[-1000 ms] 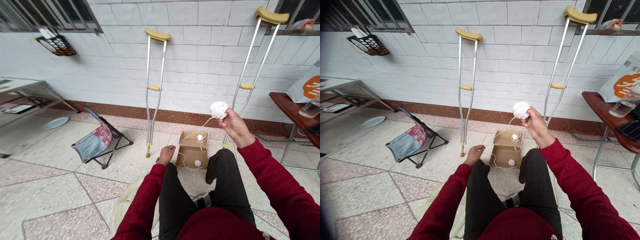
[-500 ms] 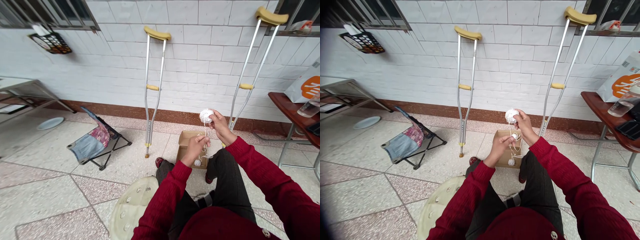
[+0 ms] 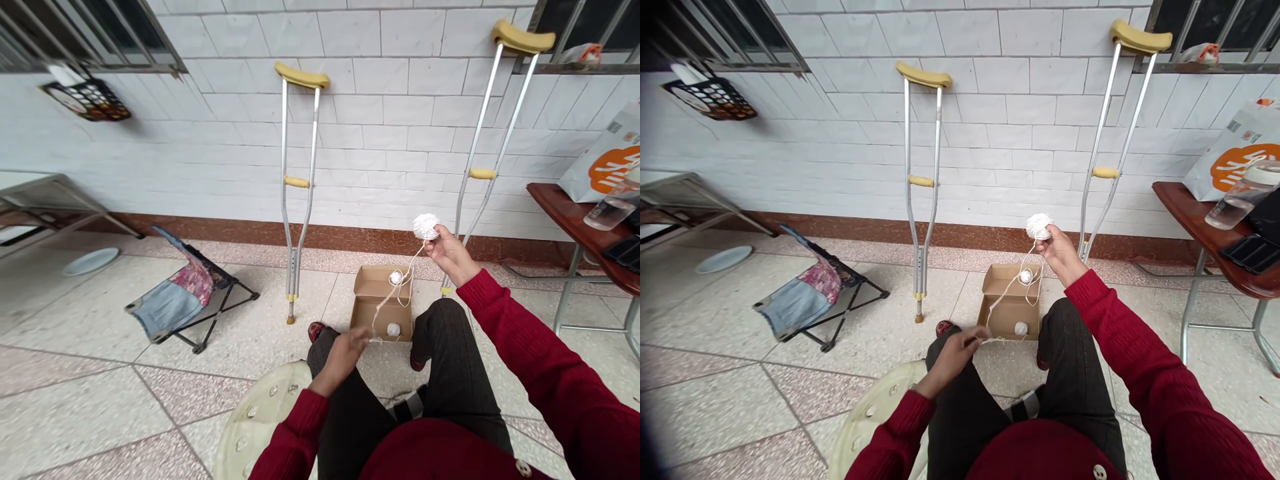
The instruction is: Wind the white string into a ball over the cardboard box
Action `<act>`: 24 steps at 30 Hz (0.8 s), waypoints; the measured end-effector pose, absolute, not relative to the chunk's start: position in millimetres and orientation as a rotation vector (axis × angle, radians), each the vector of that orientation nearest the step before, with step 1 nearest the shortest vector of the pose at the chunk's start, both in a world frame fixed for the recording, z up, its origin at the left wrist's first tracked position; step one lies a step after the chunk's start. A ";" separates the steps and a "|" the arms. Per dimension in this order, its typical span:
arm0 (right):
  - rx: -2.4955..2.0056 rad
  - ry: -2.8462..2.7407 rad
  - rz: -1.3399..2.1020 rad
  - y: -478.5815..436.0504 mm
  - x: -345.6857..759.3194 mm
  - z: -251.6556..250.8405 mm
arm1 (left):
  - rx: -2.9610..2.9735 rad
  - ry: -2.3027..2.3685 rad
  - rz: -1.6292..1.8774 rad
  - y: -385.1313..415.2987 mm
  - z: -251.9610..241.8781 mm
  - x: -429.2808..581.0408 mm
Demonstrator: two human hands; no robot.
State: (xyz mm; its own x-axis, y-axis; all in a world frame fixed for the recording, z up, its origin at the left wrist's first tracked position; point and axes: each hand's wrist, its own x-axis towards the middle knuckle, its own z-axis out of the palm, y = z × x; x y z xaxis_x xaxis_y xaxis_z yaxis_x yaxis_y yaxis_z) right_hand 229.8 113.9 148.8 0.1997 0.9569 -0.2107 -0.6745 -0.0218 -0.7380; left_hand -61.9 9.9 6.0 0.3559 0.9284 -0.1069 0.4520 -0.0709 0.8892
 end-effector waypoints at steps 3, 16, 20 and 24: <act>-0.876 -0.583 1.397 103.4 213.4 140.4 | 1.721 1.390 0.864 32.6 33.5 -46.9; -0.998 -0.726 1.360 94.4 200.5 109.8 | 1.433 0.869 0.906 22.3 65.2 41.7; -1.049 -0.560 1.406 100.5 208.3 87.5 | 1.581 0.922 0.861 -10.6 75.0 21.0; -0.989 -0.476 1.575 89.9 198.3 83.9 | 1.612 0.923 0.715 -17.1 50.8 14.2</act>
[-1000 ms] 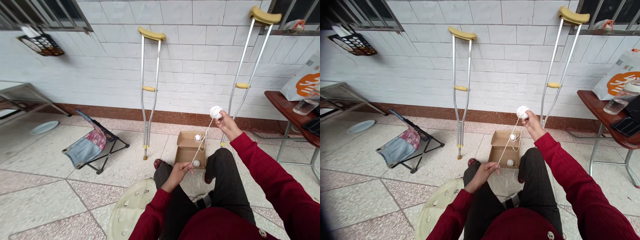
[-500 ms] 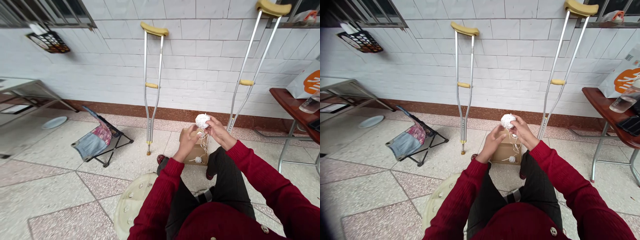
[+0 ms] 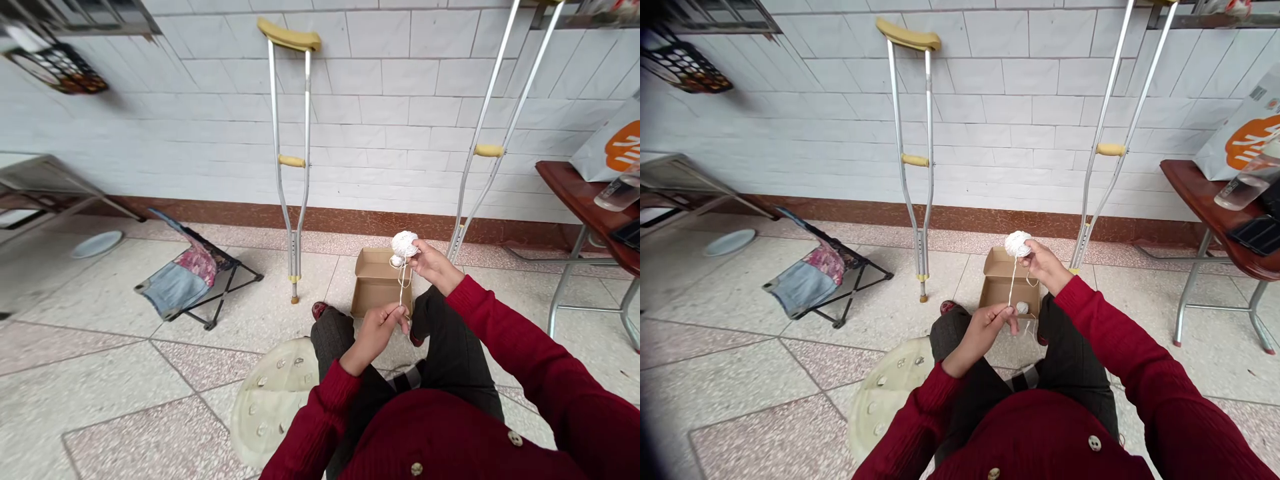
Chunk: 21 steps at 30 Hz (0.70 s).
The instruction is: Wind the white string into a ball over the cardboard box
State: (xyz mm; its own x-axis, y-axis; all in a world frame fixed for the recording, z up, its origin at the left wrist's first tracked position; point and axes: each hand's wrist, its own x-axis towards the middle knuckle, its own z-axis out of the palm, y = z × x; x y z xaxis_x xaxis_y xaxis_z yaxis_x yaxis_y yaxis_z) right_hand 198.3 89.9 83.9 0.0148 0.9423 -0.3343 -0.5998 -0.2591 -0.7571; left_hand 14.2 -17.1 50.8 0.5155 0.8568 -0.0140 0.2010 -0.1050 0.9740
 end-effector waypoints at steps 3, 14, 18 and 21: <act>-0.964 -0.621 1.688 68.2 188.3 92.5 | 1.620 0.992 0.703 -2.3 21.1 11.5; -1.345 -1.070 1.773 0.3 188.9 54.3 | 2.386 1.260 0.601 89.9 69.3 -7.0; -1.418 -1.128 1.489 25.3 191.3 28.3 | 2.423 1.354 0.542 93.2 91.4 4.0; -1.438 -0.988 1.356 50.1 191.1 22.9 | 2.338 1.280 0.543 80.8 95.8 13.9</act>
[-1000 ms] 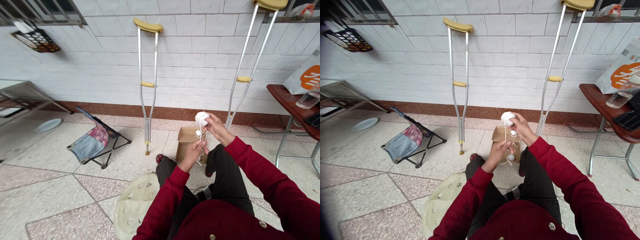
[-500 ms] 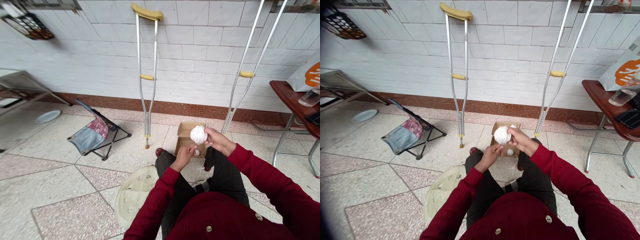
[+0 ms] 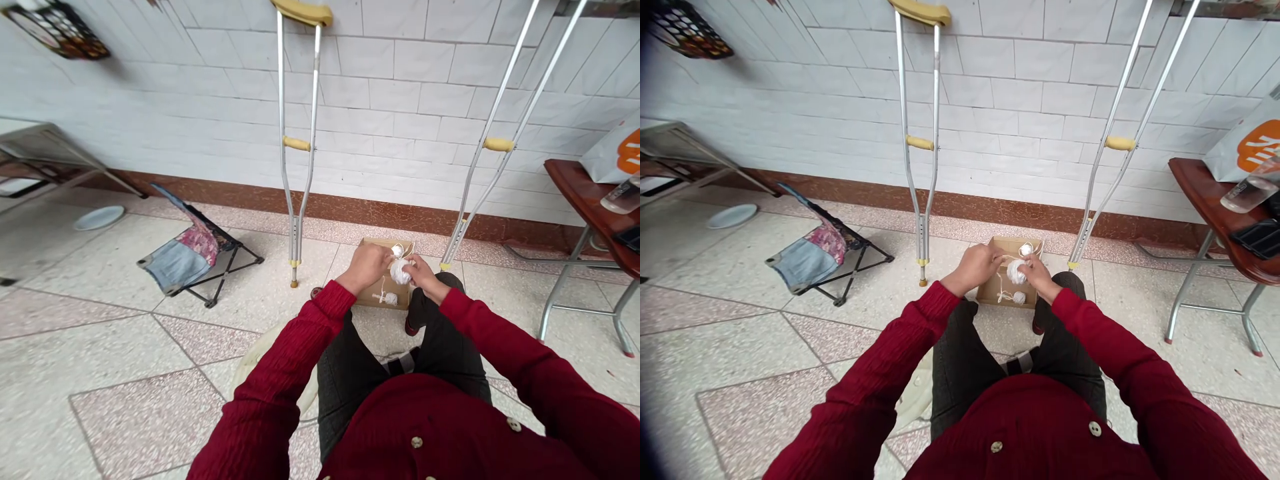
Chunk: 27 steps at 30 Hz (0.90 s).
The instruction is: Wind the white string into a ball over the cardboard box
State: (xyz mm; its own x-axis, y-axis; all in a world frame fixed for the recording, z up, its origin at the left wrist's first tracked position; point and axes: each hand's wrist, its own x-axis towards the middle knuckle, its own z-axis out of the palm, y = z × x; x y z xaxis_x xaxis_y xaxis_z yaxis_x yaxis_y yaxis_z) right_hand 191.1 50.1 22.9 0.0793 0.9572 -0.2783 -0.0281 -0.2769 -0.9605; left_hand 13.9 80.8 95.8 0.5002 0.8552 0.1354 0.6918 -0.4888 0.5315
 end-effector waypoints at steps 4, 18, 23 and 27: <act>-1.292 -0.797 1.455 73.7 188.8 41.1 | 2.041 1.041 0.547 59.3 87.3 15.8; -0.996 -0.617 1.661 77.1 205.1 107.5 | 1.765 0.968 0.578 28.4 31.3 -18.2; -1.158 -0.897 1.932 7.2 179.4 75.2 | 2.009 1.205 0.546 61.1 27.8 -20.0; -1.357 -1.065 1.866 -15.2 172.9 29.1 | 2.411 1.312 0.493 78.6 58.1 -6.7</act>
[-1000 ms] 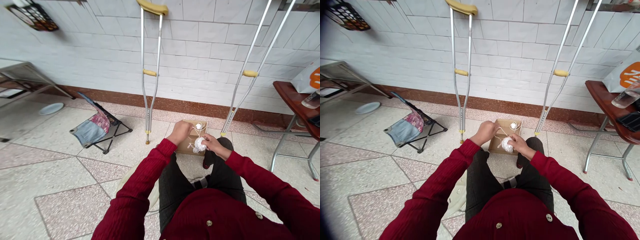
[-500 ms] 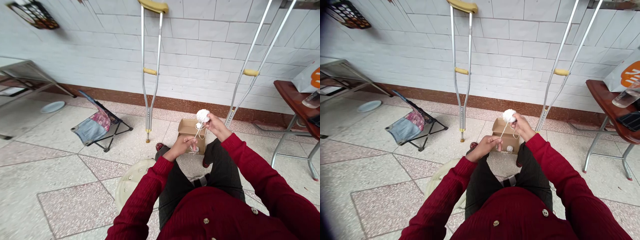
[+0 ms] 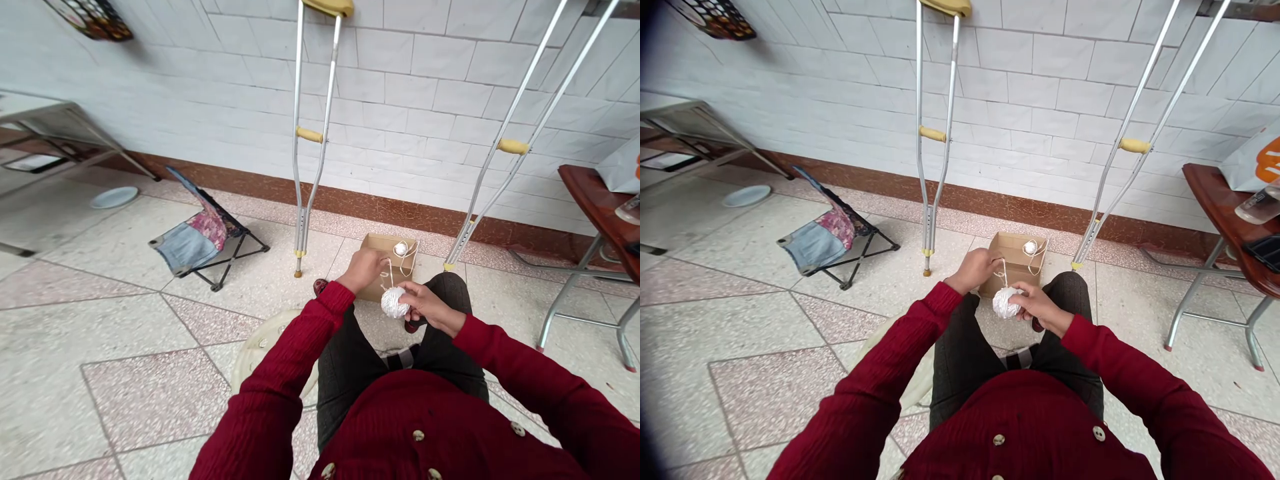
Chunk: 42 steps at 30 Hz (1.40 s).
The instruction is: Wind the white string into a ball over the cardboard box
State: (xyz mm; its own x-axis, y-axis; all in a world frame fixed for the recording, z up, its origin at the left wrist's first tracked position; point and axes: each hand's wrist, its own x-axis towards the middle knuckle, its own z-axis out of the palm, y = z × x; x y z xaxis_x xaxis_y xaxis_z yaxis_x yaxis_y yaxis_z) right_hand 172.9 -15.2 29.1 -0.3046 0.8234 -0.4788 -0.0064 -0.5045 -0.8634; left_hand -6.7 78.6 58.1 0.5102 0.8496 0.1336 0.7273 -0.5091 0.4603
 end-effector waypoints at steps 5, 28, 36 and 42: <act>-1.461 -0.795 1.637 25.2 185.5 11.8 | 2.558 1.307 0.499 67.9 87.2 14.5; -1.434 -1.042 2.034 -8.1 190.4 21.2 | 2.385 1.172 0.497 70.7 65.2 1.4; -1.278 -0.592 1.562 69.1 191.7 38.7 | 2.137 1.093 0.559 36.9 71.1 19.6; -1.007 -0.601 1.779 65.9 203.5 104.6 | 1.851 0.937 0.618 24.7 45.8 -3.1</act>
